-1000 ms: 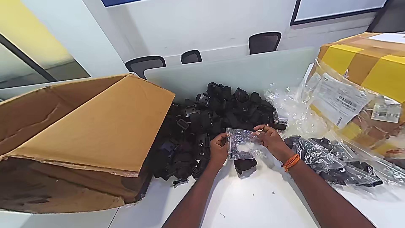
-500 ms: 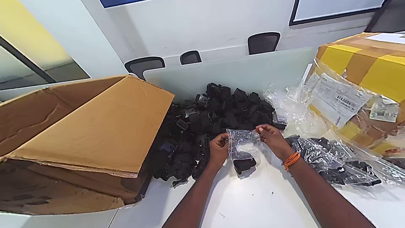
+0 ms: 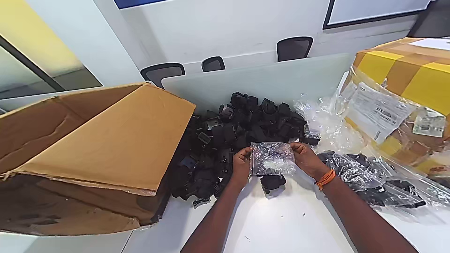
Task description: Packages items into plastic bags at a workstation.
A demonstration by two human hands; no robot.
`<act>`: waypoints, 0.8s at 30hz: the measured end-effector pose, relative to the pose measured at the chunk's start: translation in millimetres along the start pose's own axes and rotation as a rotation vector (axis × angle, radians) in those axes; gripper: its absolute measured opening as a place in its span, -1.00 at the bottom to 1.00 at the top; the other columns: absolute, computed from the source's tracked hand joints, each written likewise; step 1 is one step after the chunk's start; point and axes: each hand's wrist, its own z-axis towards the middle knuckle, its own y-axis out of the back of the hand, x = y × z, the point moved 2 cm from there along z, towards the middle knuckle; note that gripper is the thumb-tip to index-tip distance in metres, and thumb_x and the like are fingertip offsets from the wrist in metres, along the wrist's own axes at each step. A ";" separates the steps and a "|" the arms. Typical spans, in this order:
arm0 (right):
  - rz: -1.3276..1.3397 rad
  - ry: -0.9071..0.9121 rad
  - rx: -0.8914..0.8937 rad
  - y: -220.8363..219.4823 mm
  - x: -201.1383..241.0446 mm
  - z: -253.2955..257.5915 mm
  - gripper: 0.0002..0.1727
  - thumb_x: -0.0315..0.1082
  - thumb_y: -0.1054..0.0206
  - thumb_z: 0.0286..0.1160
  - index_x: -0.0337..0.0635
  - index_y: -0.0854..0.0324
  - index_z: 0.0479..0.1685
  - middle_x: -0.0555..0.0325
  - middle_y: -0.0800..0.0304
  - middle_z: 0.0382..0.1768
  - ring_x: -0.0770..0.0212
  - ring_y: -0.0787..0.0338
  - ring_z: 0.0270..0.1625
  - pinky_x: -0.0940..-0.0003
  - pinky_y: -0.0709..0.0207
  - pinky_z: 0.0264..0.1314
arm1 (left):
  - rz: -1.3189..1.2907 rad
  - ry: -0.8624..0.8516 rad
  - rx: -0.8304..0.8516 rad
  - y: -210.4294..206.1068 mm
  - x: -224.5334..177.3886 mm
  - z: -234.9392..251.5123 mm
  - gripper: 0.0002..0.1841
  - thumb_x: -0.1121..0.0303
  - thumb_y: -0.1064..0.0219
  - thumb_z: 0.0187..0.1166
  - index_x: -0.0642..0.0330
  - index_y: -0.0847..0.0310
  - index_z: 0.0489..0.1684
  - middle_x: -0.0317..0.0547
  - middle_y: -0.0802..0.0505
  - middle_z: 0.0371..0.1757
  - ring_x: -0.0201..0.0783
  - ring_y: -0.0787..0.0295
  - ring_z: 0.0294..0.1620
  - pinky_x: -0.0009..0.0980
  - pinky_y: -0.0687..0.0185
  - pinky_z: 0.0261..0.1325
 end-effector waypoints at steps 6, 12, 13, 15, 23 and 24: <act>-0.087 0.022 -0.181 12.9 0.4 5.8 -0.87 -0.54 -0.22 0.64 -0.34 -0.68 -0.03 0.05 -0.85 -0.14 0.22 -0.84 -0.14 0.30 -0.77 0.03 | 0.056 -0.004 -0.045 3.3 -1.9 2.9 -0.77 0.72 -0.29 0.48 0.53 -0.66 0.06 -0.01 -0.89 -0.12 -0.30 -0.85 -0.13 -0.35 -0.82 0.03; -0.140 0.033 0.019 3.9 -6.4 4.3 -0.67 -0.66 -0.29 0.48 -0.41 -0.66 0.22 0.00 -0.85 0.05 0.23 -0.84 0.06 0.30 -0.74 0.16 | -0.006 0.020 -0.029 1.3 -2.4 1.0 -0.76 0.72 -0.29 0.47 0.53 -0.66 0.06 0.00 -0.89 -0.11 -0.30 -0.85 -0.13 -0.35 -0.82 0.01; -0.138 0.041 0.021 3.4 -7.3 4.3 -0.72 -0.64 -0.32 0.49 -0.40 -0.69 0.15 0.05 -0.87 -0.03 0.27 -0.85 0.00 0.33 -0.75 0.13 | -0.021 0.019 -0.027 1.2 -2.4 1.1 -0.76 0.71 -0.29 0.47 0.53 -0.66 0.06 0.01 -0.89 -0.11 -0.29 -0.86 -0.13 -0.34 -0.82 0.01; -0.138 0.054 0.006 2.5 -7.2 4.0 -0.81 -0.62 -0.31 0.51 -0.35 -0.72 0.01 0.16 -0.88 -0.16 0.35 -0.84 -0.11 0.38 -0.75 0.06 | -0.028 0.012 -0.021 1.6 -1.9 1.4 -0.77 0.71 -0.28 0.49 0.53 -0.66 0.06 0.00 -0.90 -0.11 -0.28 -0.86 -0.12 -0.33 -0.82 0.03; -0.586 0.256 -0.261 9.0 -7.4 5.7 -0.83 -0.51 -0.24 0.55 -0.30 -0.76 -0.13 0.18 -0.83 -0.23 0.48 -0.76 -0.20 0.53 -0.66 -0.05 | 0.008 0.024 0.005 -2.3 -3.7 -0.9 -0.71 0.76 -0.28 0.41 0.53 -0.64 0.10 0.00 -0.88 -0.07 -0.28 -0.85 -0.12 -0.33 -0.82 0.00; -0.686 0.271 -0.288 9.3 -7.6 5.0 -0.82 -0.49 -0.23 0.56 -0.30 -0.77 -0.12 0.13 -0.83 -0.20 0.45 -0.76 -0.18 0.50 -0.67 -0.01 | 0.021 0.024 0.011 -4.5 -3.5 -1.9 -0.68 0.77 -0.29 0.38 0.54 -0.64 0.12 0.00 -0.88 -0.06 -0.30 -0.85 -0.12 -0.34 -0.83 -0.02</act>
